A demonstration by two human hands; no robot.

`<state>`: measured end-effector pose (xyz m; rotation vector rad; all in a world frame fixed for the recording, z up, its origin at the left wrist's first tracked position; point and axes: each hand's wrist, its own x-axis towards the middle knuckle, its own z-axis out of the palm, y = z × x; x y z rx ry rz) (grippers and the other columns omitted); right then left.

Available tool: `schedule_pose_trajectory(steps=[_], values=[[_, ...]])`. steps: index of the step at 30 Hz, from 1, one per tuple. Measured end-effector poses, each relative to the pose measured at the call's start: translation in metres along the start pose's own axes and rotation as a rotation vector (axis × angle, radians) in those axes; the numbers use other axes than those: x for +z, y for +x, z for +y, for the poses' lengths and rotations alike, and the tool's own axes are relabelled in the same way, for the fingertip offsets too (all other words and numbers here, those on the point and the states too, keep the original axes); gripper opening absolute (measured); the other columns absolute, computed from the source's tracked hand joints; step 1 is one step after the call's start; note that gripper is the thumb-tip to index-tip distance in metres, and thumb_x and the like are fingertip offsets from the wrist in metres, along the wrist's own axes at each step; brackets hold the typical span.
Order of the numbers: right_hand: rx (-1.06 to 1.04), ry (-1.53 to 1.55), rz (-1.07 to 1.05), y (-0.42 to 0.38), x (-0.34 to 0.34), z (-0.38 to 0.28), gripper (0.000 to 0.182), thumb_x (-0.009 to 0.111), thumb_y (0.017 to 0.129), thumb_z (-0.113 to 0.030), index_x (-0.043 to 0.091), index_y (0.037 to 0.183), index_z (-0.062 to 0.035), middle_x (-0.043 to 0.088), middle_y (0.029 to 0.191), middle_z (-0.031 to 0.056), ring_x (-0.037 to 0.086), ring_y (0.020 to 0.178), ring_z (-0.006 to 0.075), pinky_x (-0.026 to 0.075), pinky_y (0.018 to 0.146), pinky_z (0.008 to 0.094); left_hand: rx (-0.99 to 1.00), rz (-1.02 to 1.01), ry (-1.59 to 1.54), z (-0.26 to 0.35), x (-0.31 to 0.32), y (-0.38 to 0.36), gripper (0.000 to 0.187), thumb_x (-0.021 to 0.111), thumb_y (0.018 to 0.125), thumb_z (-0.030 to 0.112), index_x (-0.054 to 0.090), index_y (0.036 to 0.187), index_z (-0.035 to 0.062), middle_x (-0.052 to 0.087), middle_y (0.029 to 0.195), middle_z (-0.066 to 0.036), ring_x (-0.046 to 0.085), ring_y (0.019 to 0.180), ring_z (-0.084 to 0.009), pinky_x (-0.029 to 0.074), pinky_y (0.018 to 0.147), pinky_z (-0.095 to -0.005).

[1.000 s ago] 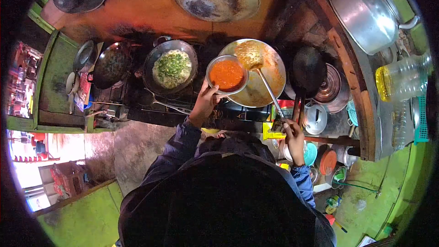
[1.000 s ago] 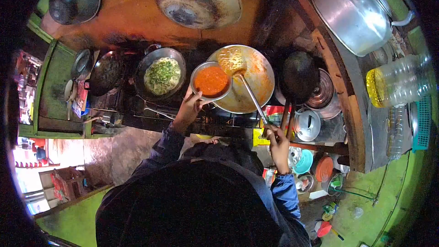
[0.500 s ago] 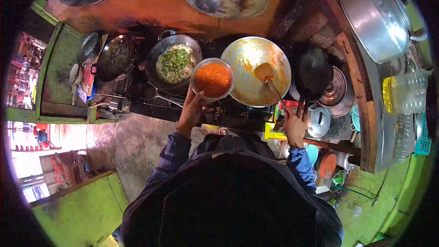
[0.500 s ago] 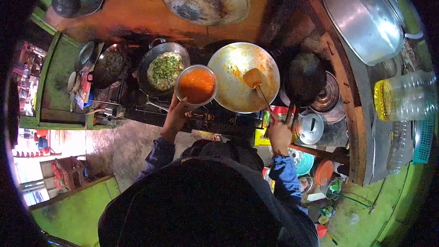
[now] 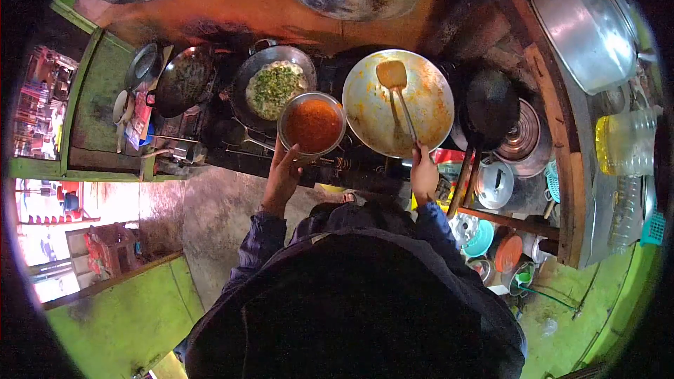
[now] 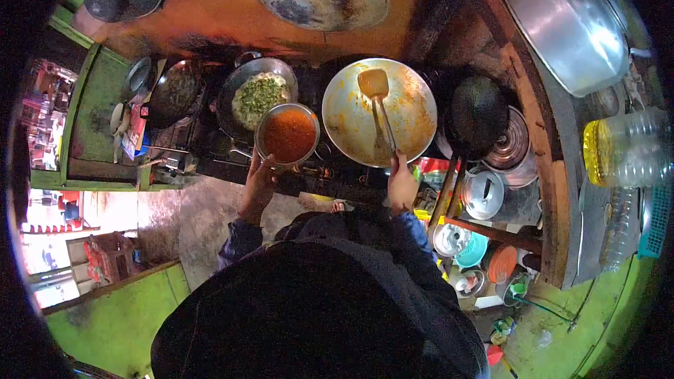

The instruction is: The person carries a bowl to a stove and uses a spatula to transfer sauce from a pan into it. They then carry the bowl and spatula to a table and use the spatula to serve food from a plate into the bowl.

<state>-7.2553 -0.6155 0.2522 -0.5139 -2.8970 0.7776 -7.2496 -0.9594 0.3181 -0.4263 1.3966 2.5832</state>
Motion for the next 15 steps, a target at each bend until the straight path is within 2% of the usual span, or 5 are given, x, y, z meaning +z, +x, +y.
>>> schedule_pose_trajectory(steps=[6,9,11,12,15], values=[[-0.148,0.144,0.168,0.007,-0.023,-0.004,0.031,0.05,0.1,-0.032,0.055,0.128,-0.0191,0.068,0.098,0.0218,0.065,0.082,0.0441,0.052,0.065,0.0506,0.018,-0.114,0.023,0.005,0.003,0.013,0.067,0.054,0.098,0.012,0.02,0.155,0.0225,0.05,0.138,0.0,0.064,0.103,-0.0098,0.045,0.061,-0.0174],[-0.077,0.122,0.164,-0.013,-0.064,-0.008,0.035,0.055,0.098,-0.035,0.06,0.125,-0.0133,0.069,0.101,0.0205,0.066,0.088,0.0417,0.053,0.069,0.0467,-0.004,-0.162,0.026,-0.003,0.005,0.035,0.067,0.055,0.098,0.014,0.02,0.155,0.0208,0.05,0.137,0.0,0.064,0.1,-0.0098,0.042,0.059,-0.0154],[-0.208,0.114,0.34,-0.04,-0.089,-0.012,0.035,0.06,0.096,-0.033,0.065,0.119,-0.0083,0.069,0.103,0.0201,0.067,0.091,0.0386,0.053,0.075,0.043,0.026,-0.278,0.064,-0.011,0.009,0.051,0.068,0.055,0.098,0.015,0.018,0.155,0.0193,0.05,0.139,-0.001,0.066,0.101,-0.0134,0.039,0.056,-0.0147],[-0.151,0.167,0.335,-0.055,-0.094,-0.003,0.032,0.064,0.093,-0.027,0.066,0.118,-0.0081,0.069,0.105,0.0198,0.067,0.092,0.0369,0.053,0.077,0.0407,0.02,-0.302,0.069,-0.005,0.019,0.053,0.068,0.055,0.098,0.015,0.018,0.155,0.0193,0.05,0.139,-0.001,0.066,0.101,-0.0134,0.039,0.056,-0.0147],[-0.155,0.079,0.395,-0.107,-0.126,0.0,0.03,0.07,0.089,-0.019,0.067,0.117,-0.0103,0.068,0.096,0.0148,0.068,0.079,0.0313,0.053,0.067,0.0374,-0.141,-0.359,0.14,-0.002,0.053,0.059,0.07,0.054,0.098,0.016,0.014,0.156,0.0187,0.048,0.143,-0.003,0.067,0.106,-0.0219,0.037,0.055,-0.0146]])
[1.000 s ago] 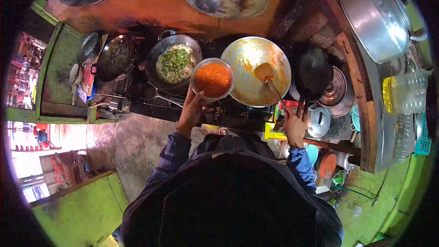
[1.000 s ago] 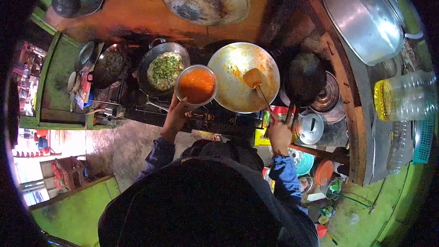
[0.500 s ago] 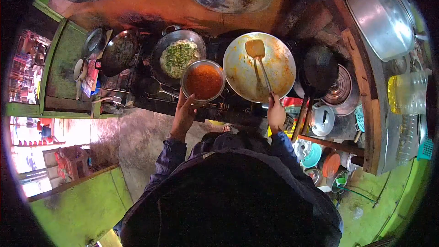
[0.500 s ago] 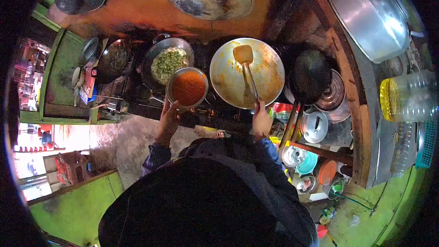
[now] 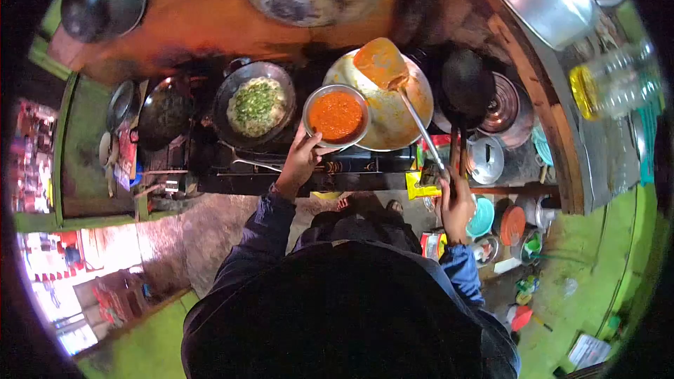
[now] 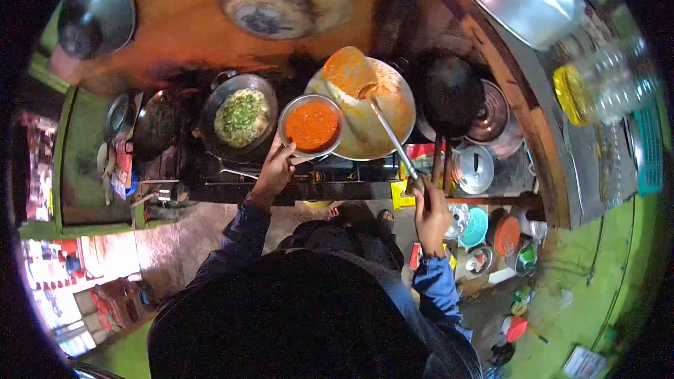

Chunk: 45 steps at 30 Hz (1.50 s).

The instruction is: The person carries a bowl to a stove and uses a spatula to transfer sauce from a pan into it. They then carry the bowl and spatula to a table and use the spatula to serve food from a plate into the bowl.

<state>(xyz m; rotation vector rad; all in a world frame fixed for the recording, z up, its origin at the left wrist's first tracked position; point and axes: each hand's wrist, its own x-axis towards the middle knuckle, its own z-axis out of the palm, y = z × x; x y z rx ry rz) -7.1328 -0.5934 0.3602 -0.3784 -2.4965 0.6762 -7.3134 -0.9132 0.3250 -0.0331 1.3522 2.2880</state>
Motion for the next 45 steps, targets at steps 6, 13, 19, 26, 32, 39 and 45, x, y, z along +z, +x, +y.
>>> schedule_pose_trajectory(steps=[6,13,19,26,32,39,45], values=[[-0.003,-0.244,0.051,-0.06,-0.073,-0.002,0.039,0.075,0.08,-0.016,0.066,0.118,-0.0155,0.062,0.087,0.0088,0.063,0.068,0.0277,0.049,0.058,0.0366,-0.089,-0.146,-0.017,-0.023,0.038,0.021,0.071,0.056,0.098,0.015,0.016,0.156,0.0226,0.053,0.137,-0.004,0.07,0.099,-0.0249,0.04,0.053,-0.0154],[0.25,-0.494,0.249,-0.214,-0.123,0.02,0.04,0.076,0.079,-0.016,0.066,0.118,-0.0164,0.062,0.088,0.006,0.063,0.068,0.0253,0.049,0.056,0.0363,-0.251,-0.413,0.158,-0.089,0.13,-0.008,0.075,0.059,0.096,0.014,0.014,0.156,0.024,0.049,0.142,-0.004,0.072,0.092,-0.027,0.039,0.047,-0.0171],[0.48,-0.61,0.349,-0.344,-0.162,-0.005,0.038,0.079,0.076,-0.017,0.068,0.113,-0.0187,0.061,0.082,0.0046,0.062,0.061,0.022,0.048,0.051,0.0334,-0.383,-0.623,0.297,-0.159,0.189,-0.079,0.071,0.056,0.097,0.014,0.016,0.155,0.0191,0.049,0.141,-0.009,0.072,0.09,-0.0294,0.036,0.039,-0.0129],[0.922,-0.782,0.515,-0.537,-0.222,-0.058,0.038,0.078,0.078,-0.02,0.068,0.115,-0.02,0.061,0.081,0.0035,0.061,0.061,0.0218,0.047,0.051,0.0339,-0.724,-0.965,0.311,-0.311,0.282,-0.24,0.07,0.053,0.098,0.011,0.014,0.156,0.0204,0.049,0.14,-0.007,0.072,0.088,-0.0266,0.043,0.042,-0.0141],[1.183,-0.836,0.593,-0.612,-0.264,-0.078,0.034,0.077,0.079,-0.025,0.071,0.112,-0.0208,0.061,0.081,0.0017,0.061,0.061,0.0195,0.046,0.052,0.0327,-0.899,-1.18,0.343,-0.403,0.35,-0.337,0.068,0.053,0.098,0.01,0.017,0.155,0.0193,0.049,0.14,-0.009,0.072,0.088,-0.0274,0.044,0.043,-0.0155],[1.473,-0.999,0.724,-0.676,-0.313,-0.023,0.034,0.078,0.078,-0.025,0.071,0.111,-0.0199,0.06,0.082,0.0014,0.06,0.062,0.0198,0.046,0.053,0.0327,-1.174,-1.422,0.427,-0.527,0.482,-0.437,0.066,0.051,0.098,0.006,0.017,0.154,0.0179,0.053,0.134,-0.014,0.072,0.088,-0.0321,0.052,0.046,-0.0174],[1.624,-1.004,0.941,-0.689,-0.355,0.05,0.037,0.077,0.078,-0.024,0.07,0.114,-0.0202,0.06,0.084,0.0018,0.06,0.063,0.0215,0.047,0.053,0.0339,-1.223,-1.59,0.54,-0.624,0.589,-0.487,0.065,0.055,0.097,0.006,0.023,0.152,0.0169,0.054,0.133,-0.014,0.072,0.089,-0.0296,0.05,0.047,-0.018]])
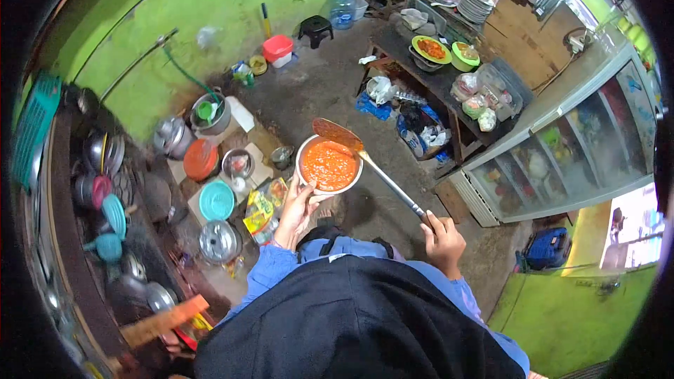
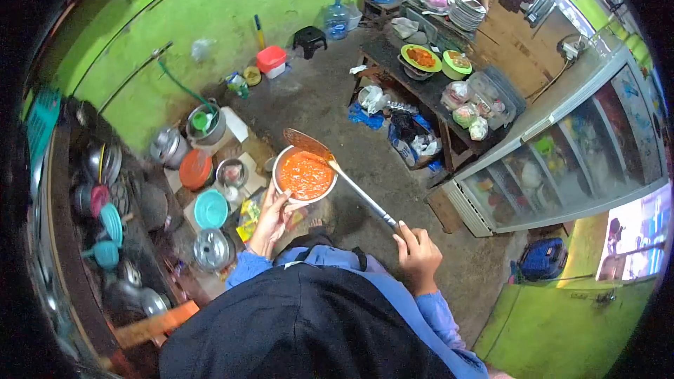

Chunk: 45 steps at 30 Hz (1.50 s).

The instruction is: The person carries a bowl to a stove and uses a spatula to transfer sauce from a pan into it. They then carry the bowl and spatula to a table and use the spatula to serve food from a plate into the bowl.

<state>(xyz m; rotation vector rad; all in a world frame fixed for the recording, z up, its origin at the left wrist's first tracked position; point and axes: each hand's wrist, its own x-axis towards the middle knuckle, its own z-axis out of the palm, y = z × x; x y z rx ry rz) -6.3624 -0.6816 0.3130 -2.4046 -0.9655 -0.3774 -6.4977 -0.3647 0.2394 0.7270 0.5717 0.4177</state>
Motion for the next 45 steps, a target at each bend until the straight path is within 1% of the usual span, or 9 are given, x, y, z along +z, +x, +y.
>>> schedule_pose_trajectory(steps=[5,9,14,17,22,24,34,39,45], values=[[0.123,-0.139,-0.001,0.11,0.066,-0.009,0.032,0.074,0.081,-0.026,0.07,0.112,-0.0204,0.062,0.083,0.0029,0.063,0.064,0.0219,0.048,0.054,0.0339,-0.073,-0.046,0.059,0.073,0.025,0.152,0.068,0.058,0.096,0.009,0.022,0.153,0.0195,0.057,0.128,-0.012,0.072,0.092,-0.0303,0.049,0.045,-0.0176],[0.178,-0.138,-0.013,0.159,0.091,-0.01,0.035,0.076,0.079,-0.022,0.07,0.114,-0.0191,0.063,0.084,0.0057,0.063,0.064,0.0227,0.05,0.055,0.0342,-0.175,-0.126,0.105,0.111,0.036,0.213,0.071,0.057,0.096,0.008,0.016,0.154,0.0206,0.054,0.133,-0.015,0.071,0.092,-0.031,0.048,0.042,-0.0161],[0.174,-0.085,0.079,0.304,0.188,0.042,0.039,0.077,0.078,-0.02,0.07,0.116,-0.0193,0.063,0.084,0.0071,0.062,0.063,0.0227,0.049,0.054,0.0333,-0.18,-0.091,0.126,0.138,0.063,0.39,0.072,0.056,0.097,0.008,0.015,0.154,0.022,0.053,0.133,-0.013,0.071,0.092,-0.0307,0.051,0.044,-0.0166],[0.18,-0.068,0.072,0.373,0.218,0.07,0.037,0.077,0.078,-0.019,0.071,0.115,-0.019,0.063,0.084,0.0068,0.063,0.063,0.0224,0.049,0.053,0.0336,-0.169,-0.065,0.096,0.149,0.081,0.463,0.068,0.054,0.097,0.006,0.018,0.153,0.0207,0.055,0.128,-0.013,0.072,0.082,-0.0216,0.055,0.047,-0.0179],[0.116,-0.073,0.048,0.494,0.252,0.11,0.037,0.077,0.078,-0.019,0.071,0.114,-0.0188,0.063,0.083,0.0059,0.062,0.063,0.0218,0.048,0.052,0.0335,-0.152,-0.037,0.014,0.177,0.117,0.565,0.064,0.053,0.098,0.005,0.021,0.152,0.0201,0.059,0.119,-0.012,0.07,0.073,-0.0149,0.055,0.046,-0.0179],[0.109,-0.035,0.04,0.587,0.279,0.131,0.037,0.077,0.078,-0.02,0.071,0.114,-0.0191,0.062,0.083,0.0054,0.062,0.063,0.0216,0.047,0.052,0.0336,-0.127,-0.003,0.038,0.202,0.142,0.644,0.066,0.054,0.098,0.006,0.02,0.152,0.0208,0.059,0.119,-0.011,0.07,0.073,-0.0146,0.055,0.046,-0.0186],[0.032,-0.091,0.054,0.806,0.392,0.179,0.036,0.076,0.079,-0.02,0.069,0.114,-0.0182,0.061,0.081,0.0045,0.062,0.067,0.0226,0.048,0.056,0.0353,-0.179,-0.072,0.136,0.284,0.173,0.883,0.071,0.056,0.097,0.012,0.016,0.154,0.021,0.058,0.125,-0.01,0.072,0.09,-0.0243,0.046,0.046,-0.0152],[0.182,-0.134,0.155,0.927,0.503,0.175,0.039,0.078,0.076,-0.017,0.069,0.114,-0.0162,0.062,0.086,0.0076,0.061,0.067,0.0249,0.048,0.057,0.036,-0.252,-0.178,0.264,0.351,0.174,1.089,0.073,0.058,0.096,0.012,0.017,0.155,0.0219,0.056,0.129,-0.008,0.072,0.091,-0.0276,0.042,0.044,-0.015],[0.425,-0.096,0.2,1.028,0.554,0.154,0.038,0.076,0.077,-0.013,0.068,0.115,-0.014,0.062,0.086,0.0088,0.064,0.067,0.0262,0.049,0.056,0.0365,-0.353,-0.324,0.347,0.397,0.202,1.249,0.072,0.059,0.096,0.012,0.018,0.154,0.0253,0.06,0.122,-0.006,0.072,0.089,-0.0271,0.043,0.045,-0.0151]])
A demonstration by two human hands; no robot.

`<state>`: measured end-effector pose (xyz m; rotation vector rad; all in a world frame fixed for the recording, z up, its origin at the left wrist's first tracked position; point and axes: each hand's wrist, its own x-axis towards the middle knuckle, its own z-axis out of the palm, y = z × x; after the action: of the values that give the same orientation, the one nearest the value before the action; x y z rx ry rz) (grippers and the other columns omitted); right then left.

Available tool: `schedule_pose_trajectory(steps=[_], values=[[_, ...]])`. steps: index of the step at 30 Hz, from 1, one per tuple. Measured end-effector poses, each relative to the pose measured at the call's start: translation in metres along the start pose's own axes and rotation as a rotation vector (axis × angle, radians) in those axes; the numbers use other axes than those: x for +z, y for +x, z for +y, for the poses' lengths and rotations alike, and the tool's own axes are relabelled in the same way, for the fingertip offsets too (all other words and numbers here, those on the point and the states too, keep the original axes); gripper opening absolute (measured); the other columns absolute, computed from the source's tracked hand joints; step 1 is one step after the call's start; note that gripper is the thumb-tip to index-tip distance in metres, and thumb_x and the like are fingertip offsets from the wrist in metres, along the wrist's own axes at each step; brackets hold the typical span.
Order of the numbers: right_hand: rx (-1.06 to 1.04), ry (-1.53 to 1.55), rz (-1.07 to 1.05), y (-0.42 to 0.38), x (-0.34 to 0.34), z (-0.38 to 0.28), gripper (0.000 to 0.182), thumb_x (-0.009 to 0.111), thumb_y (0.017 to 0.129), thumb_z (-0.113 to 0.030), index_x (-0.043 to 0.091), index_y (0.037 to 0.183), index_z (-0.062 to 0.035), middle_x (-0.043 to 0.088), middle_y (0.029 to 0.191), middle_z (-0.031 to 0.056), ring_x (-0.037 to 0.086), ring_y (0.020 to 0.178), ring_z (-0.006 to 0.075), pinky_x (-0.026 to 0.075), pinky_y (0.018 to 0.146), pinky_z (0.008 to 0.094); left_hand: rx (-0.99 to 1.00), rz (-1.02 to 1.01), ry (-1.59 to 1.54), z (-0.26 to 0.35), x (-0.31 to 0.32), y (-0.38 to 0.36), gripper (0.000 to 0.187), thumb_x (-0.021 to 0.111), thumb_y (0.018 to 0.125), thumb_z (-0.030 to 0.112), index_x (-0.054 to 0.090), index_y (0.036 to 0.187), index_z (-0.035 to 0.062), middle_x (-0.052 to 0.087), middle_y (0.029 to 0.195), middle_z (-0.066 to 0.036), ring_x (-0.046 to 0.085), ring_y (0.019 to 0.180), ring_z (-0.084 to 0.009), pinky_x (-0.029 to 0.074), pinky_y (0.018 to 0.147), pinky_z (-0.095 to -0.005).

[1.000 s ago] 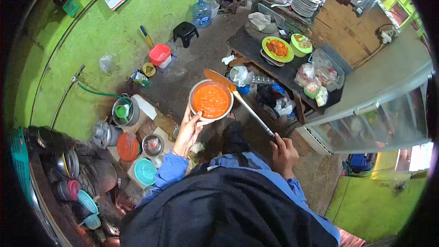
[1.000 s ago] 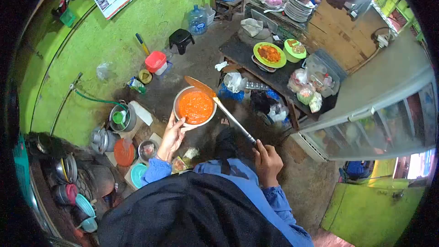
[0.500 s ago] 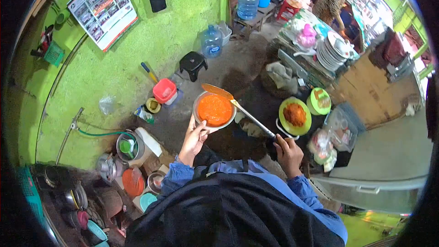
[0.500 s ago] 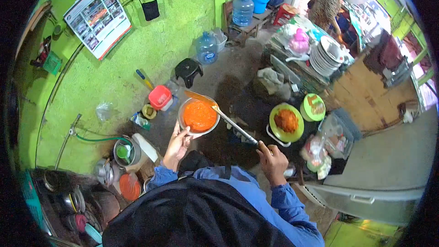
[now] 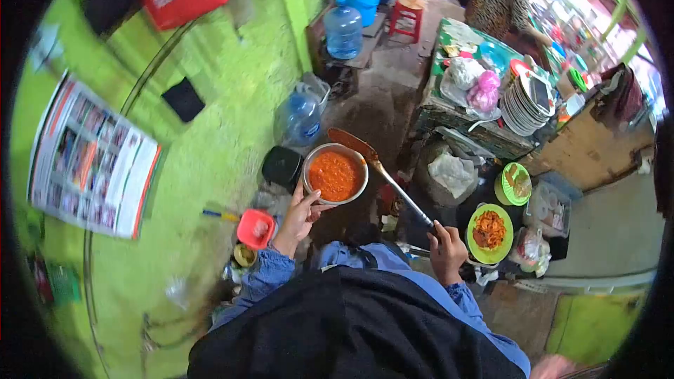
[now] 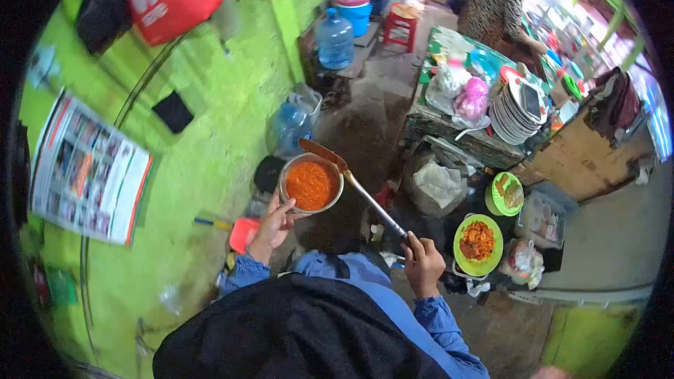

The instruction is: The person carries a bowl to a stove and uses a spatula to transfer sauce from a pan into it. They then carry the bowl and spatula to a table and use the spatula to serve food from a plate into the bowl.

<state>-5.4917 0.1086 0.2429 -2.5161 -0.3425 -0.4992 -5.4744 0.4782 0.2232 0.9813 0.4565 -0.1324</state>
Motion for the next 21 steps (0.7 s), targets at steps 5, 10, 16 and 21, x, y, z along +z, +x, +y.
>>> schedule_pose_trajectory(steps=[5,10,16,21], values=[[0.121,-0.058,0.061,0.107,0.076,-0.015,0.039,0.075,0.078,-0.01,0.066,0.116,-0.0138,0.062,0.088,0.0087,0.064,0.066,0.0255,0.049,0.056,0.0364,-0.087,-0.036,0.058,0.084,0.005,0.152,0.07,0.058,0.096,0.012,0.02,0.154,0.0247,0.058,0.125,-0.005,0.072,0.09,-0.0265,0.039,0.044,-0.0137],[0.169,-0.079,0.112,0.221,0.142,0.025,0.041,0.074,0.079,-0.01,0.065,0.118,-0.0152,0.063,0.088,0.0082,0.065,0.067,0.0252,0.049,0.056,0.0348,-0.067,-0.121,0.056,0.13,0.043,0.292,0.069,0.059,0.096,0.012,0.021,0.154,0.022,0.054,0.131,-0.005,0.072,0.09,-0.0267,0.037,0.043,-0.0134],[0.224,-0.118,0.125,0.377,0.174,0.068,0.039,0.075,0.079,-0.013,0.065,0.117,-0.0156,0.063,0.087,0.0079,0.064,0.065,0.0249,0.049,0.056,0.0354,-0.125,-0.227,0.039,0.177,0.11,0.457,0.066,0.058,0.096,0.011,0.025,0.152,0.0214,0.053,0.134,-0.006,0.072,0.088,-0.0286,0.041,0.043,-0.0136],[0.274,-0.159,0.171,0.479,0.192,0.109,0.038,0.075,0.079,-0.017,0.065,0.116,-0.0173,0.062,0.086,0.0059,0.063,0.065,0.0254,0.048,0.055,0.0355,-0.14,-0.297,0.053,0.214,0.178,0.582,0.065,0.059,0.096,0.011,0.026,0.151,0.022,0.053,0.135,-0.005,0.072,0.089,-0.0294,0.041,0.042,-0.014]])
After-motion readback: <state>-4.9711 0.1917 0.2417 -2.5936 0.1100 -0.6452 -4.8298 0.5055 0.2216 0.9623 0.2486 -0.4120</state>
